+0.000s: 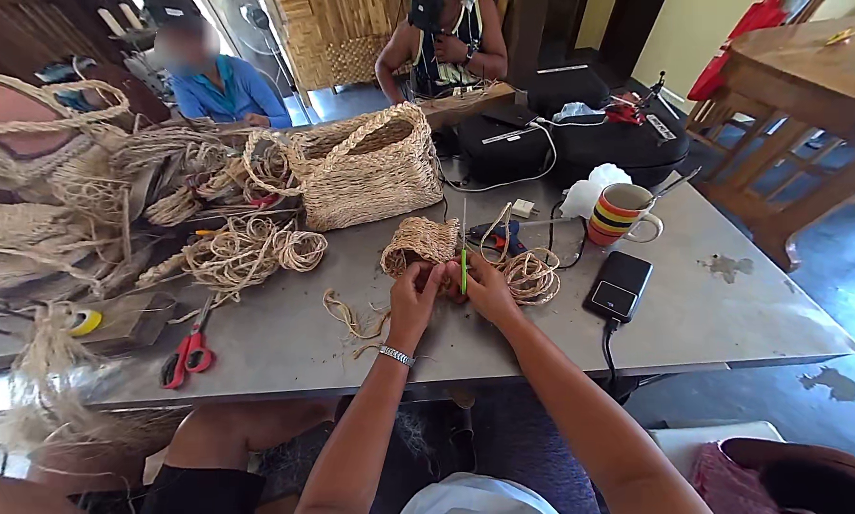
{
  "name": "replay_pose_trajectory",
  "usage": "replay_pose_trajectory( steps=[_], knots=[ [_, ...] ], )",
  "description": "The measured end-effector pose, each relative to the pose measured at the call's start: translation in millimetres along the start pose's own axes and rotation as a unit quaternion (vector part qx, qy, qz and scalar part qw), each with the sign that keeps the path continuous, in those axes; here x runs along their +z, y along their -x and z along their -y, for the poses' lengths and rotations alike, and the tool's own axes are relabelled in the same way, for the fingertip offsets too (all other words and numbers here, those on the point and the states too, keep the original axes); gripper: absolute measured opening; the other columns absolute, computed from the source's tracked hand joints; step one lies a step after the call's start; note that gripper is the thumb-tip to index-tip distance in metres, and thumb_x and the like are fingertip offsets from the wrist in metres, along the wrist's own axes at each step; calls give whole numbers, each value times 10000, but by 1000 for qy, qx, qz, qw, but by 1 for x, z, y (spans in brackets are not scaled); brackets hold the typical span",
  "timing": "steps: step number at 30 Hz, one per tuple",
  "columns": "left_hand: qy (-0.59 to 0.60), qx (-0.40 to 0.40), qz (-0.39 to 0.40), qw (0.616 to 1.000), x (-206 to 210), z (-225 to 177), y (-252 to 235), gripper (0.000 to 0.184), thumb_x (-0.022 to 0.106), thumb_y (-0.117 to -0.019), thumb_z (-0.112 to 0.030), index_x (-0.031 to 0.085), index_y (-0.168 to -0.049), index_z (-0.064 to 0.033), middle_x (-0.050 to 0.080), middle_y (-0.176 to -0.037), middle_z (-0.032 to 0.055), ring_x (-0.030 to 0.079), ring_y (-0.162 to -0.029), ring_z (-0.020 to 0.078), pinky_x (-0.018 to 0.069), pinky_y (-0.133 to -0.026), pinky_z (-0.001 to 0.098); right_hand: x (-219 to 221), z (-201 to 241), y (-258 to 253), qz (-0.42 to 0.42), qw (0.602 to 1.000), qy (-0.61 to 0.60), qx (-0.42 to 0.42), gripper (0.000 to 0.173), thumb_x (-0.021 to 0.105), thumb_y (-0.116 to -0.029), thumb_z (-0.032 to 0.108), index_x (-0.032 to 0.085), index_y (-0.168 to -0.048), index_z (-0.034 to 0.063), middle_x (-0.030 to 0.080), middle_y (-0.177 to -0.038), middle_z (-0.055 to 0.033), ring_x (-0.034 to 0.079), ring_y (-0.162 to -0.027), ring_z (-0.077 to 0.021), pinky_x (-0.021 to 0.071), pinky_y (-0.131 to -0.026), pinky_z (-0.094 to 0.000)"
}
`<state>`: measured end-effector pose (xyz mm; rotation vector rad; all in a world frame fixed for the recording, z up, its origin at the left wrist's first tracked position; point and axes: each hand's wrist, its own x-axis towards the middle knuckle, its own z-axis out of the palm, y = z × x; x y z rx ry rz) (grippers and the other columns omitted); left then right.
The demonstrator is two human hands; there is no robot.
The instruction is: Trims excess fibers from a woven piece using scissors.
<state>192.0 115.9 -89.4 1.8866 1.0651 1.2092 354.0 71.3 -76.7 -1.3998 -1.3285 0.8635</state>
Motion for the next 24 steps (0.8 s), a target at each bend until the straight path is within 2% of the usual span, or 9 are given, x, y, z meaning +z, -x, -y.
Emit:
replay_pose_trajectory(
  steps=[2,4,8,14,20,24],
  knots=[
    [8,-7,8,1000,-4,5,0,281,603,-1037,-321,688,-1139,-73,719,-937,38,687,-814,117,584,-775,348,0,3,2,22,998,-58,6,407,491,-1093,385,594,-1291,45,726,-833,-87,729,-743,-185,628,-728,-358],
    [39,-16,4,999,-8,8,0,230,575,-1052,-249,684,-1143,-68,719,-956,45,691,-806,127,589,-761,344,-1,5,2,38,995,-87,6,430,457,-1103,392,593,-1293,31,724,-829,-93,727,-752,-188,623,-746,-358],
    [115,-40,0,993,-13,11,0,222,506,-1080,-192,635,-1166,-33,701,-977,73,704,-838,158,606,-793,346,1,7,3,62,993,-97,27,459,428,-1111,394,591,-1341,32,726,-825,-93,723,-740,-178,619,-742,-342],
    [174,-66,-1,983,-15,12,0,245,458,-1095,-179,609,-1192,-13,701,-1003,92,707,-841,174,609,-792,361,1,8,3,76,992,-90,41,470,420,-1111,404,594,-1340,33,728,-820,-91,725,-742,-178,619,-743,-341],
    [150,-46,-23,987,-16,18,-1,251,455,-1098,-198,604,-1192,-19,696,-1033,94,703,-883,182,605,-818,380,2,6,3,86,992,-86,30,454,445,-1104,403,597,-1338,45,730,-811,-87,734,-742,-182,625,-743,-336],
    [117,-32,-52,991,-18,17,-1,237,473,-1097,-244,597,-1183,-62,656,-966,69,655,-789,153,579,-733,337,1,6,4,94,992,-83,12,432,442,-1108,380,605,-1317,39,728,-810,-85,729,-738,-172,622,-745,-329]
  ],
)
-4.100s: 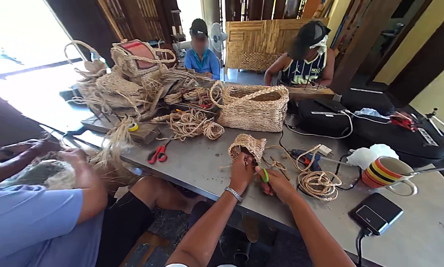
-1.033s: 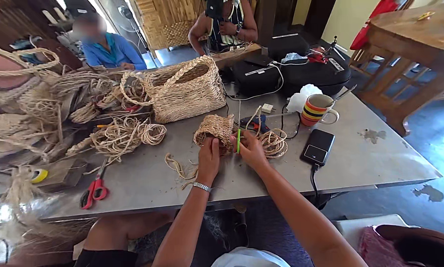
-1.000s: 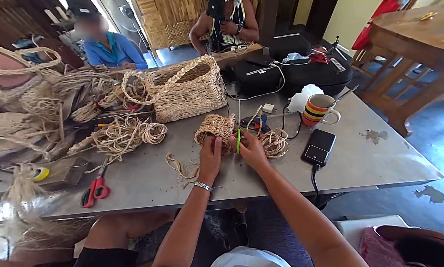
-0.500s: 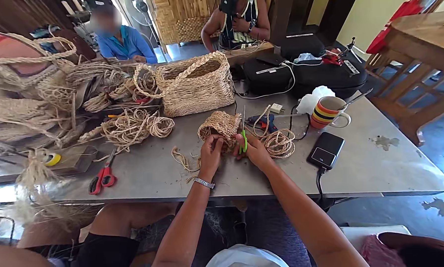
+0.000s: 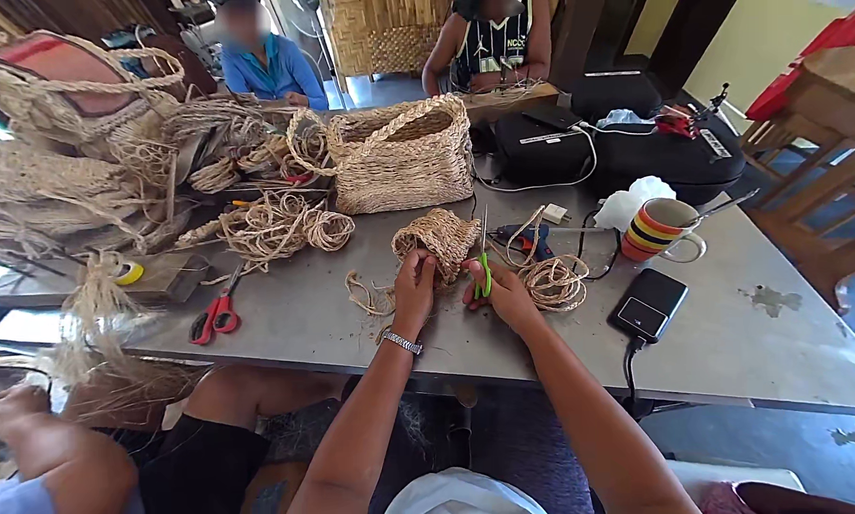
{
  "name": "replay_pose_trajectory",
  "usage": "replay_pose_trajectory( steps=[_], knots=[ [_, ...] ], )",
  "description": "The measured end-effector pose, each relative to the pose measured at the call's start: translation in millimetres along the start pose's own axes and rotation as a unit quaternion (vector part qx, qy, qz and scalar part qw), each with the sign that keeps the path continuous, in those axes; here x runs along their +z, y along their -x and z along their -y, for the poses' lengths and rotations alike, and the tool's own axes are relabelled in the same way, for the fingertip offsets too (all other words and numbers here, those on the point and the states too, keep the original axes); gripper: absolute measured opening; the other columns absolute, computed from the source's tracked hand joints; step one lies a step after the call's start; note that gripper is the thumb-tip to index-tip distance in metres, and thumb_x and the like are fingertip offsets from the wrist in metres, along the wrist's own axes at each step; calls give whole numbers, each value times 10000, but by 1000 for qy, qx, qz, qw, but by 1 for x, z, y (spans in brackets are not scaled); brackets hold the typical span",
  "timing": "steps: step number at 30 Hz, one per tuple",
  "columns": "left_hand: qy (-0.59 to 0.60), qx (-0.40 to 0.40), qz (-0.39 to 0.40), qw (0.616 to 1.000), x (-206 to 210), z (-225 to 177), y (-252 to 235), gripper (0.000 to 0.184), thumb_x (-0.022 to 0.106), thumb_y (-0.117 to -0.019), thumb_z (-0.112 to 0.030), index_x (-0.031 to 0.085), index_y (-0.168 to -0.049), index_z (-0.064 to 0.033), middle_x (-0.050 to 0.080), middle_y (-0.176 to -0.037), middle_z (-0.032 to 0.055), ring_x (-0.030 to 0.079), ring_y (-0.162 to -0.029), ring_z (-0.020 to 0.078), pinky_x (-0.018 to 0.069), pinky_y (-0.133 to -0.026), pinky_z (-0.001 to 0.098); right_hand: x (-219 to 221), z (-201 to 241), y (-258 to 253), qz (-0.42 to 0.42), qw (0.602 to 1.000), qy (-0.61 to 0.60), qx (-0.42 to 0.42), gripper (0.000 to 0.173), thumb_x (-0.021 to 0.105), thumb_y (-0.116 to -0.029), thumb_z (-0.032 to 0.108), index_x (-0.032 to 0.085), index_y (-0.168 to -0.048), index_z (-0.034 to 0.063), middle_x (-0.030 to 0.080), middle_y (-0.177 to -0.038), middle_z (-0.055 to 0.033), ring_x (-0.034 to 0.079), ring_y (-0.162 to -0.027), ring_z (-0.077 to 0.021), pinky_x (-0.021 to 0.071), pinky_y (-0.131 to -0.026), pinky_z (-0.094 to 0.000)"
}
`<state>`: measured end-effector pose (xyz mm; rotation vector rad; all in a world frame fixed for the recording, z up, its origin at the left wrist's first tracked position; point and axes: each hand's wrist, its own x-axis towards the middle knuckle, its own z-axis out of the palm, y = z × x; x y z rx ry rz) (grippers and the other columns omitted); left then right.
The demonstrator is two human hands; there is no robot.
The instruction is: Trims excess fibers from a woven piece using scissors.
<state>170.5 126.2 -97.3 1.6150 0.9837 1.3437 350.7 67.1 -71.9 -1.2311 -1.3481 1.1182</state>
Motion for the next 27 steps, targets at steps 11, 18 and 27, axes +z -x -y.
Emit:
replay_pose_trajectory(
  steps=[11,18,27],
  knots=[
    [-65,-45,11,997,-4,-7,-5,296,463,-1086,-186,618,-1214,30,696,-949,142,692,-847,210,587,-826,407,6,-4,4,4,999,31,-40,486,418,-1101,396,592,-1321,0,731,-810,-65,730,-728,-186,638,-719,-370],
    [-45,70,-22,996,-6,-12,0,385,395,-1058,-142,618,-1264,95,665,-1208,244,665,-1102,266,524,-981,419,12,-7,3,-15,991,86,-104,483,436,-1082,402,593,-1308,4,724,-804,-23,714,-670,-115,627,-631,-296],
    [-203,-76,-213,953,-23,-4,-10,887,690,-931,-454,282,-1576,-3,450,-1536,228,491,-1375,378,389,-1133,571,14,-9,5,-26,982,131,-135,480,458,-1073,393,584,-1306,-8,711,-806,9,691,-668,-41,598,-628,-223]
  ],
)
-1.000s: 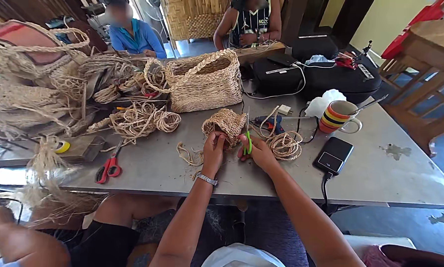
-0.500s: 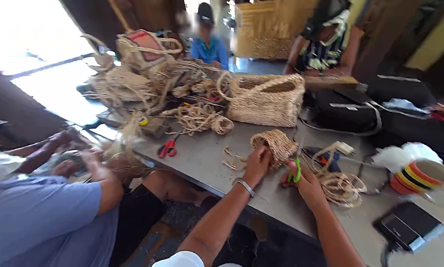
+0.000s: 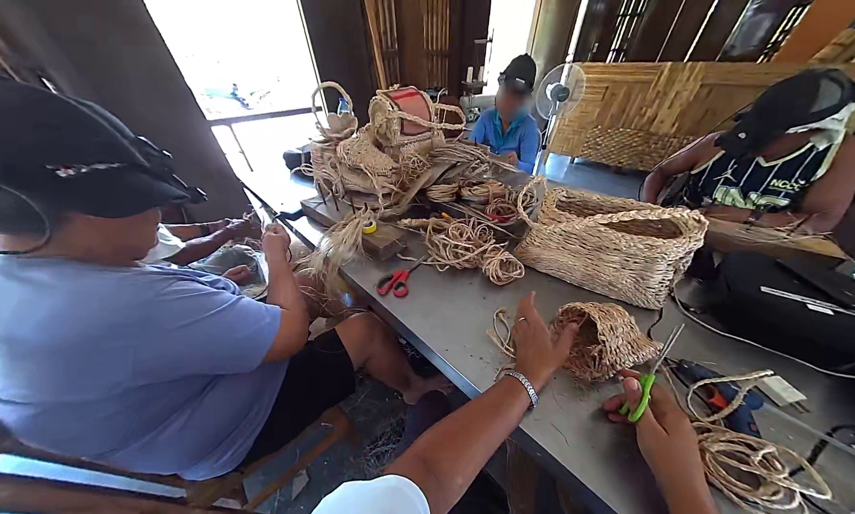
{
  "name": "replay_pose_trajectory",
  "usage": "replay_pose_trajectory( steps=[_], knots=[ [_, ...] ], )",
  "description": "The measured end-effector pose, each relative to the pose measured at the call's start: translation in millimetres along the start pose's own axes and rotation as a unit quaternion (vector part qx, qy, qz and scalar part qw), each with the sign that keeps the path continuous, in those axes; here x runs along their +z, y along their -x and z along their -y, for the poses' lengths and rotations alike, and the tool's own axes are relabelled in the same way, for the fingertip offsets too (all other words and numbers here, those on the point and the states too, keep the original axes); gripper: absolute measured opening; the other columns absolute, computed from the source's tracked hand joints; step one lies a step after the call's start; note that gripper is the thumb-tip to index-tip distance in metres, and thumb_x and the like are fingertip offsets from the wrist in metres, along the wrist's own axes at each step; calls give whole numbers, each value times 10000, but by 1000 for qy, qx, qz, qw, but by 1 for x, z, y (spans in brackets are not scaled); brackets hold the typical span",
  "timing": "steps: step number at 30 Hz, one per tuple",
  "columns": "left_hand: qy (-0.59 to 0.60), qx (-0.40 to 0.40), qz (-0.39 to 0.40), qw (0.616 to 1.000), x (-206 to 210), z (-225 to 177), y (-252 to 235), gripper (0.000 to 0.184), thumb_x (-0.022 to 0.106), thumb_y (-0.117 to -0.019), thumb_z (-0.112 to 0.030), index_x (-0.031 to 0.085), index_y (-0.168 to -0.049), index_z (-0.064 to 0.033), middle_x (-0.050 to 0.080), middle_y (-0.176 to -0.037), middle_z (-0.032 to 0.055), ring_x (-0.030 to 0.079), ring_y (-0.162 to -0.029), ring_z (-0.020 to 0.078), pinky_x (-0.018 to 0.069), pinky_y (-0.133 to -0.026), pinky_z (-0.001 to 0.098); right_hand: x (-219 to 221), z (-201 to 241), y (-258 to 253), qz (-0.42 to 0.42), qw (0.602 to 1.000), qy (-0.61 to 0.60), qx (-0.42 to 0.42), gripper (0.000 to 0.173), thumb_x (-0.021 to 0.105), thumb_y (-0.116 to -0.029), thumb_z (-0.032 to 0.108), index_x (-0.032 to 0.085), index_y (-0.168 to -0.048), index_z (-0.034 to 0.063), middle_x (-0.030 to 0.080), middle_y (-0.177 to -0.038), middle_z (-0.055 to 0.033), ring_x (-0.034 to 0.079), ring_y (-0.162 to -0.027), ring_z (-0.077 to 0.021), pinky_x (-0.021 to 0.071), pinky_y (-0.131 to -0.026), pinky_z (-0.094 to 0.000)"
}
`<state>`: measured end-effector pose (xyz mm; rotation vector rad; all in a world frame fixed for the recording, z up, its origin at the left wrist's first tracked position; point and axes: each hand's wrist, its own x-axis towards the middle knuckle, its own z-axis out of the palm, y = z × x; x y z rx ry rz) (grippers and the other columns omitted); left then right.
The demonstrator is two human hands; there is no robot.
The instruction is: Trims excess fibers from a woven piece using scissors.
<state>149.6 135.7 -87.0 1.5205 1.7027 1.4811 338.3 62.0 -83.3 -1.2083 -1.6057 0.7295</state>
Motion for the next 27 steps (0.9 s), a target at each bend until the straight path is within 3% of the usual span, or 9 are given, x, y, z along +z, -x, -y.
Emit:
replay_pose_trajectory(
  steps=[2,5,7,8,12,15,18,21,27],
  knots=[
    [-32,-9,72,997,-1,-2,-3,922,665,-949,-494,202,-1616,-57,580,-1456,127,595,-1286,283,375,-1146,558,1,-1,0,-6,1000,13,-6,485,472,-1069,394,582,-1312,-12,710,-817,-5,692,-678,-47,599,-631,-232],
    [-92,-6,143,985,-4,-9,-3,725,577,-1001,-499,333,-1599,-169,643,-1383,68,599,-1278,234,296,-1183,544,2,-3,0,-20,998,49,-14,513,488,-1065,413,568,-1334,-17,718,-846,-36,703,-711,-64,605,-661,-259],
    [-88,8,149,985,-4,-10,-4,597,554,-1028,-426,425,-1554,-174,637,-1394,70,582,-1301,229,280,-1190,539,3,-3,0,-25,998,64,-16,521,493,-1064,395,560,-1358,-30,730,-880,-71,713,-737,-96,609,-687,-297],
    [-72,20,140,987,-3,-8,-4,544,558,-1031,-378,476,-1519,-151,646,-1378,81,590,-1291,230,291,-1185,531,4,-3,-1,-29,997,68,-18,518,500,-1062,386,560,-1367,-29,734,-891,-75,715,-743,-97,613,-692,-300],
    [80,105,64,989,1,-3,-3,425,587,-1028,-220,576,-1401,-17,634,-1343,186,629,-1228,283,481,-1088,453,8,-2,-9,-30,996,84,-1,551,529,-1055,415,550,-1397,-16,737,-939,-113,734,-781,-154,628,-729,-371],
    [148,168,-11,975,3,-4,-4,365,606,-1013,-174,637,-1335,-6,658,-1267,184,651,-1154,247,529,-1023,391,9,10,-24,-12,991,133,0,613,556,-1028,482,572,-1375,-22,732,-939,-167,734,-803,-271,606,-765,-515],
    [181,195,-60,962,3,-5,-5,338,610,-998,-113,644,-1306,23,657,-1228,203,657,-1106,252,550,-976,374,10,21,-48,-3,982,188,-11,585,606,-1015,456,595,-1335,-34,715,-902,-218,708,-776,-372,563,-739,-615],
    [196,177,-70,962,4,-3,-6,356,605,-1001,-104,594,-1316,63,623,-1245,234,659,-1104,260,567,-963,367,15,24,-71,-38,974,219,-36,529,661,-999,387,609,-1293,-50,701,-908,-256,691,-787,-420,537,-735,-644],
    [198,157,-60,966,7,-3,-5,353,628,-975,-72,566,-1287,80,594,-1213,237,652,-1088,248,583,-922,336,28,-7,-82,-118,975,180,-61,464,683,-987,285,608,-1284,-64,715,-953,-253,711,-821,-397,561,-755,-594]
  ],
)
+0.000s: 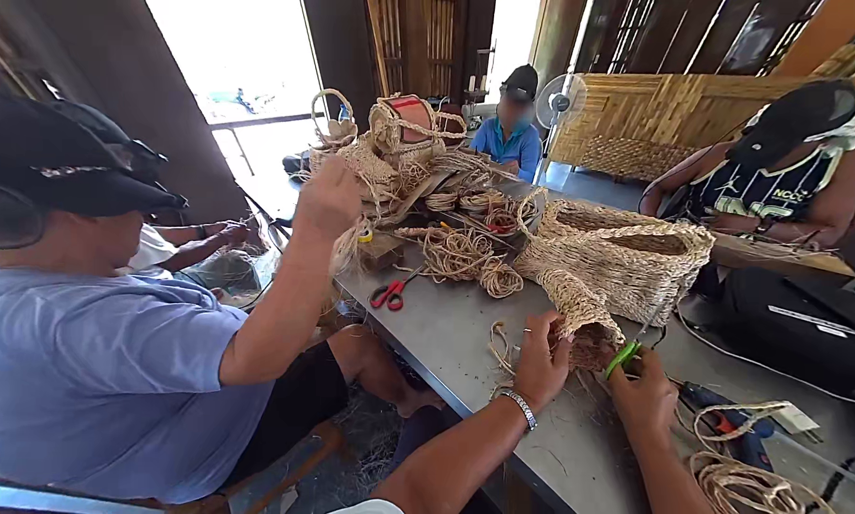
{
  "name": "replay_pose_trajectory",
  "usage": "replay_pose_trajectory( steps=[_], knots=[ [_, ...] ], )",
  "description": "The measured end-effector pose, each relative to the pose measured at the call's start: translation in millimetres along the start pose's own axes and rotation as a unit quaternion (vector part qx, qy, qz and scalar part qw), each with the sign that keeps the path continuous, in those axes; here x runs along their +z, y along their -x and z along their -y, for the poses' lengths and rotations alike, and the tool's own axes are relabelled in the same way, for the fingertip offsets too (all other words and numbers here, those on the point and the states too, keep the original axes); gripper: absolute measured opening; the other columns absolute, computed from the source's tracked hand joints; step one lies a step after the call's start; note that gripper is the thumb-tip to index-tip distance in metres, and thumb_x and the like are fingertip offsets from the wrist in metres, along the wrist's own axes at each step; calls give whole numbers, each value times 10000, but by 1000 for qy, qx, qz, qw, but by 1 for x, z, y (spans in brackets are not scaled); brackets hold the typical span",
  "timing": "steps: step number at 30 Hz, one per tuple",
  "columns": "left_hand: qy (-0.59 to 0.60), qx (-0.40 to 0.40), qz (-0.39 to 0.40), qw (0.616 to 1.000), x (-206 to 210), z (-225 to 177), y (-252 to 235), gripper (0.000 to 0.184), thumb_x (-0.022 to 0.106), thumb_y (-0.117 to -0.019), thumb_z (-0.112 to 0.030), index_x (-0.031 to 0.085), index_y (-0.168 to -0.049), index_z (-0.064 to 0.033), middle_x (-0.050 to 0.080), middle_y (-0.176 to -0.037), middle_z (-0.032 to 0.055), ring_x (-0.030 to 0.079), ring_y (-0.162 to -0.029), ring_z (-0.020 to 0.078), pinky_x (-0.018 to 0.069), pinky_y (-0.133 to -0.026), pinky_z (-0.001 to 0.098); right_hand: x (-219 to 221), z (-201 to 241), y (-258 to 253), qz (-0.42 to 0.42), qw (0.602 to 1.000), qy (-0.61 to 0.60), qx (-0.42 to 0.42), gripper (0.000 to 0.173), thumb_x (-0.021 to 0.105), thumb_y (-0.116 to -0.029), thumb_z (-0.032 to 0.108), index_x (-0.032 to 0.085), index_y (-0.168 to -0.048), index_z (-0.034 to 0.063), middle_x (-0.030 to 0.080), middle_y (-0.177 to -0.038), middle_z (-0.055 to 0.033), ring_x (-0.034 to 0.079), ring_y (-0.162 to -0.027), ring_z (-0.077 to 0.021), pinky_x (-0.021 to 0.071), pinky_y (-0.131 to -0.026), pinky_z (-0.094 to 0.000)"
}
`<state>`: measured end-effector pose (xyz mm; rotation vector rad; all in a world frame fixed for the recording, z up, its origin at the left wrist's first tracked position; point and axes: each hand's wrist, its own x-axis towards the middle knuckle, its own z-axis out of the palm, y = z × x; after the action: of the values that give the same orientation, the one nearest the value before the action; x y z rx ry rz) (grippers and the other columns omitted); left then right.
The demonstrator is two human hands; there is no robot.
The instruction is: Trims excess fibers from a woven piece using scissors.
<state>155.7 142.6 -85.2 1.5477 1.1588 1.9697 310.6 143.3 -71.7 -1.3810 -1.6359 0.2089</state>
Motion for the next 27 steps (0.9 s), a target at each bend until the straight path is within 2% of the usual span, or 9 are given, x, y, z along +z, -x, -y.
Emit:
replay_pose_trajectory(
  steps=[4,7,11,16,19,21,23,25,27],
  knots=[
    [17,-12,18,1000,5,0,3,370,620,-984,-93,543,-1296,91,578,-1234,249,648,-1099,256,588,-918,344,-10,-3,2,6,1000,-1,14,465,698,-971,237,598,-1307,-67,715,-986,-239,712,-860,-367,569,-785,-558],
    [31,-47,15,998,3,1,4,381,611,-997,-133,530,-1304,77,589,-1238,251,648,-1106,263,584,-913,366,-14,-3,3,11,1000,-14,7,489,713,-971,300,609,-1291,-56,726,-993,-211,722,-858,-319,586,-786,-505],
    [64,-122,-10,990,-4,4,0,444,632,-991,-173,484,-1365,14,629,-1175,187,655,-1045,245,568,-915,419,-16,-6,1,36,999,-37,-2,522,684,-985,397,618,-1288,-23,739,-1013,-156,737,-875,-236,614,-803,-422],
    [82,-141,-25,986,-4,8,2,493,651,-994,-201,434,-1412,-57,599,-1205,138,651,-1025,233,580,-868,435,-17,-5,2,63,995,-58,59,508,717,-968,368,618,-1308,3,732,-1023,-153,727,-881,-258,601,-823,-469],
    [88,-121,-12,989,-3,9,4,468,657,-990,-194,447,-1392,-79,566,-1266,124,648,-1035,221,590,-860,426,-18,-3,0,62,988,-101,97,509,726,-961,390,616,-1301,29,748,-975,-126,729,-826,-239,603,-783,-477],
    [95,-122,-4,988,-2,8,6,469,662,-986,-186,441,-1390,-100,545,-1327,112,659,-993,199,597,-830,403,-20,-3,-1,59,984,-129,111,503,727,-962,388,614,-1296,29,748,-937,-112,713,-766,-218,593,-736,-458],
    [114,-124,11,986,-2,7,6,480,654,-990,-173,421,-1405,-113,532,-1378,97,657,-1039,200,594,-861,402,-22,-2,-2,54,980,-150,119,472,738,-960,353,619,-1291,38,746,-929,-99,705,-747,-198,594,-720,-434],
    [117,-125,22,985,-2,8,6,486,651,-992,-172,405,-1407,-119,531,-1382,87,655,-1042,194,590,-872,397,-24,-1,-2,50,979,-155,124,436,741,-962,319,625,-1287,52,751,-942,-93,716,-767,-196,599,-732,-429],
    [113,-130,24,985,-1,8,6,487,665,-982,-166,405,-1391,-111,556,-1332,96,669,-985,194,596,-842,397,-24,-3,-3,49,979,-148,130,416,732,-969,316,629,-1291,73,753,-940,-87,720,-762,-197,605,-721,-428]
  ],
)
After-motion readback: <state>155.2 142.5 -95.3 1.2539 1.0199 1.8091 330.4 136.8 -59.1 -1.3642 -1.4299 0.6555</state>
